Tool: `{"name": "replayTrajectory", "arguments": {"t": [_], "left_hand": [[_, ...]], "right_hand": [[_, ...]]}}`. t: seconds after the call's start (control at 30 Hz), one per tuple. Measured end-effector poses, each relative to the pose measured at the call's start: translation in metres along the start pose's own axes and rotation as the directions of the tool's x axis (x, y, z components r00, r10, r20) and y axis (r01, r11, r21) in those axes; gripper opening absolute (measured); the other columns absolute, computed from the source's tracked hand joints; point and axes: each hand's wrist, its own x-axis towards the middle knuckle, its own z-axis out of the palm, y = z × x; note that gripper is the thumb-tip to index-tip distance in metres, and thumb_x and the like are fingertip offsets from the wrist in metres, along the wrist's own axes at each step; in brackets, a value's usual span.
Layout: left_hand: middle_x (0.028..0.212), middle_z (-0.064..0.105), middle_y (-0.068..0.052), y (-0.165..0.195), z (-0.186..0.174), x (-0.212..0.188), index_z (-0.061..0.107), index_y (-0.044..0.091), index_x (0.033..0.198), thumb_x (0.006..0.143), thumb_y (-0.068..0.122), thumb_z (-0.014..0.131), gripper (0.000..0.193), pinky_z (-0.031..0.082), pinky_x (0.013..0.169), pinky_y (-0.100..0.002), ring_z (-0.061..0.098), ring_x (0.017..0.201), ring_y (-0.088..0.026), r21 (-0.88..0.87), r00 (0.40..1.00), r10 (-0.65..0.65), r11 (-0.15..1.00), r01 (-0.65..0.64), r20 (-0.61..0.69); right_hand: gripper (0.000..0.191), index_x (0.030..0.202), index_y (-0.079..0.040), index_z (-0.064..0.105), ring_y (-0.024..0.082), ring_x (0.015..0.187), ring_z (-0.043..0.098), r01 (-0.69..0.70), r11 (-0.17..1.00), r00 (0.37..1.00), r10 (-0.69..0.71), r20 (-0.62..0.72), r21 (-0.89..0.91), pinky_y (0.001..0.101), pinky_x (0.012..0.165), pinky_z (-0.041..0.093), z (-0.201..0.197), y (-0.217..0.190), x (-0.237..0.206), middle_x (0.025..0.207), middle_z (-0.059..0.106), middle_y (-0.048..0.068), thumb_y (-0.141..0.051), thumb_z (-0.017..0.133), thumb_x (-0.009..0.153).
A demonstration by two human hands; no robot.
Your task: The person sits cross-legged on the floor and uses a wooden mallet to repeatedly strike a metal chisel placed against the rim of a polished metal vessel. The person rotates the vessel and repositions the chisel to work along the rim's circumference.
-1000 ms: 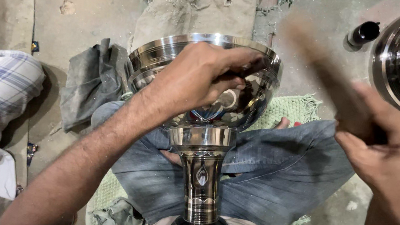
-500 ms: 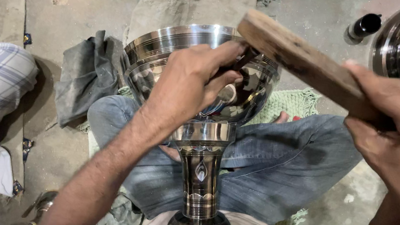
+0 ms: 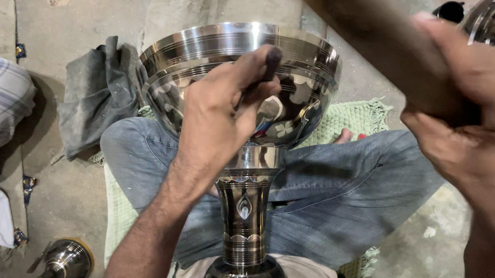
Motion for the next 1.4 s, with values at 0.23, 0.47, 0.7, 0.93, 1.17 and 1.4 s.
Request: {"name": "replayTrajectory", "arguments": {"t": [0.23, 0.47, 0.7, 0.93, 1.17, 1.4], "left_hand": [[0.1, 0.076, -0.012, 0.012, 0.001, -0.014, 0.069, 0.001, 0.113, 0.1, 0.014, 0.079, 0.021, 0.063, 0.072, -0.031, 0.076, 0.089, -0.017, -0.01, 0.987, -0.033, 0.999, 0.032, -0.16], [0.092, 0.075, -0.007, 0.014, 0.006, -0.024, 0.071, 0.002, 0.104, 0.102, 0.009, 0.076, 0.009, 0.058, 0.066, -0.027, 0.073, 0.084, -0.014, -0.078, 0.979, -0.12, 0.991, 0.108, -0.165], [0.093, 0.073, -0.011, 0.02, 0.012, -0.034, 0.071, -0.003, 0.111, 0.1, 0.003, 0.075, 0.013, 0.059, 0.067, -0.033, 0.072, 0.081, -0.019, -0.076, 0.957, -0.145, 0.989, 0.13, -0.25], [0.087, 0.078, -0.01, 0.013, 0.021, -0.043, 0.075, 0.002, 0.099, 0.093, 0.004, 0.078, 0.007, 0.059, 0.062, -0.034, 0.076, 0.071, -0.019, -0.005, 0.95, -0.143, 0.989, 0.147, -0.276], [0.104, 0.077, -0.009, 0.01, 0.023, -0.026, 0.069, 0.003, 0.12, 0.102, 0.004, 0.067, 0.018, 0.066, 0.064, -0.024, 0.077, 0.08, -0.015, -0.324, 0.934, -0.204, 0.94, 0.103, -0.294], [0.112, 0.078, -0.009, 0.018, 0.025, -0.017, 0.059, 0.005, 0.141, 0.104, 0.003, 0.071, 0.038, 0.07, 0.088, -0.029, 0.081, 0.102, -0.017, -0.232, 0.949, -0.208, 0.961, 0.152, -0.237]], "right_hand": [[0.061, 0.141, -0.005, 0.059, 0.026, 0.09, 0.07, 0.121, 0.992, 0.992, -0.122, -0.021, -0.045, 0.0345, 0.074, 0.058, 0.0, -0.013, 0.01, 0.109, 0.071, 0.02, 0.012, 0.077, 0.085], [0.057, 0.137, -0.009, 0.066, 0.025, 0.078, 0.07, 0.198, 0.957, 0.98, -0.196, 0.031, -0.213, 0.0353, 0.063, 0.057, -0.002, -0.027, 0.021, 0.1, 0.075, 0.018, 0.008, 0.079, 0.084], [0.049, 0.134, -0.011, 0.069, 0.022, 0.075, 0.069, 0.31, 0.923, 0.949, -0.317, 0.009, -0.226, 0.0342, 0.06, 0.055, -0.003, -0.038, 0.029, 0.098, 0.076, 0.014, 0.007, 0.08, 0.09], [0.045, 0.138, -0.018, 0.069, 0.018, 0.078, 0.068, 0.379, 0.891, 0.911, -0.407, -0.071, -0.25, 0.031, 0.065, 0.054, 0.004, -0.029, 0.02, 0.102, 0.077, 0.009, 0.002, 0.077, 0.098], [0.057, 0.141, -0.015, 0.065, 0.017, 0.074, 0.07, 0.114, 0.989, 0.993, -0.112, 0.033, -0.093, 0.0291, 0.061, 0.056, 0.006, -0.01, 0.014, 0.098, 0.075, 0.01, 0.001, 0.079, 0.088], [0.065, 0.143, 0.0, 0.059, 0.022, 0.086, 0.07, 0.054, 0.999, 0.998, -0.054, 0.017, -0.006, 0.0326, 0.074, 0.058, -0.003, 0.006, 0.009, 0.103, 0.071, 0.02, 0.007, 0.079, 0.082]]}}
